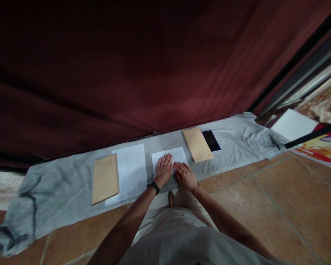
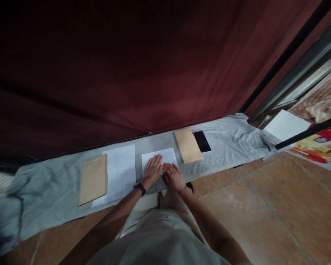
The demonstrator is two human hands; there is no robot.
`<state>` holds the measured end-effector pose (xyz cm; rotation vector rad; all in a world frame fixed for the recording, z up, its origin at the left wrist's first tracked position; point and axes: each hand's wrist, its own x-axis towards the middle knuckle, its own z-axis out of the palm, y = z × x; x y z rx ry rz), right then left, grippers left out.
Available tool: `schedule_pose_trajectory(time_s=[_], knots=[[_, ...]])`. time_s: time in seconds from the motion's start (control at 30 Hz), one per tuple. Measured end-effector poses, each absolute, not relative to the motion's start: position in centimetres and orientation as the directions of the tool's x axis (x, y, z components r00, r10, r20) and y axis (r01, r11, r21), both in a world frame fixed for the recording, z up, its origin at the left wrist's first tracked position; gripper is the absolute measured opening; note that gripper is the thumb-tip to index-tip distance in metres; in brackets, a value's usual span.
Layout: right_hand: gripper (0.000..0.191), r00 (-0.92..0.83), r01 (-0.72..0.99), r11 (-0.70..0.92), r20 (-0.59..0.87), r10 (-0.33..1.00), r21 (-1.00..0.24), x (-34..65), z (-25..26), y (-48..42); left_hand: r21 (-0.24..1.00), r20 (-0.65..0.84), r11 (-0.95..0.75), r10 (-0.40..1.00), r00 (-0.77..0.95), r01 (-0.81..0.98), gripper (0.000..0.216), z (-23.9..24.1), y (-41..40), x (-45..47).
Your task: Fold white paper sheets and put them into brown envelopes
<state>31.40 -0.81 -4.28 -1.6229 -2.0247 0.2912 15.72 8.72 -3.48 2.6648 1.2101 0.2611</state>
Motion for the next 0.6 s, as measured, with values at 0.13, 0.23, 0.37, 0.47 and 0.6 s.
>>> schedule_pose_trajectory(time_s=[0.13, 0.23, 0.37, 0.47, 0.6], knots=[[0.048, -0.136, 0.838, 0.25, 0.258, 0.957, -0.486, 31.6, -4.5, -1.0, 0.257, 0.078, -0.598, 0.796, 0.601, 0.759, 0.057, -3.8, 9.2, 15.5], [0.043, -0.079, 0.836, 0.196, 0.241, 0.967, -0.512, 31.4, -4.5, -0.1, 0.265, 0.089, -0.549, 0.833, 0.546, 0.793, 0.057, -4.2, 9.3, 15.2], [0.043, 0.052, 0.857, 0.068, 0.217, 0.975, -0.511, 29.6, -4.2, 2.8, 0.275, 0.099, -0.524, 0.849, 0.519, 0.806, 0.056, -4.5, 9.4, 14.9], [0.049, 0.044, 0.888, 0.061, 0.217, 0.975, -0.456, 27.9, -4.0, 5.1, 0.27, 0.08, -0.525, 0.848, 0.524, 0.807, 0.057, -4.6, 9.6, 14.7], [0.048, 0.007, 0.924, 0.061, 0.176, 0.984, -0.377, 27.0, -4.5, 6.3, 0.208, 0.06, -0.506, 0.861, 0.505, 0.837, 0.057, -4.7, 9.8, 14.5]])
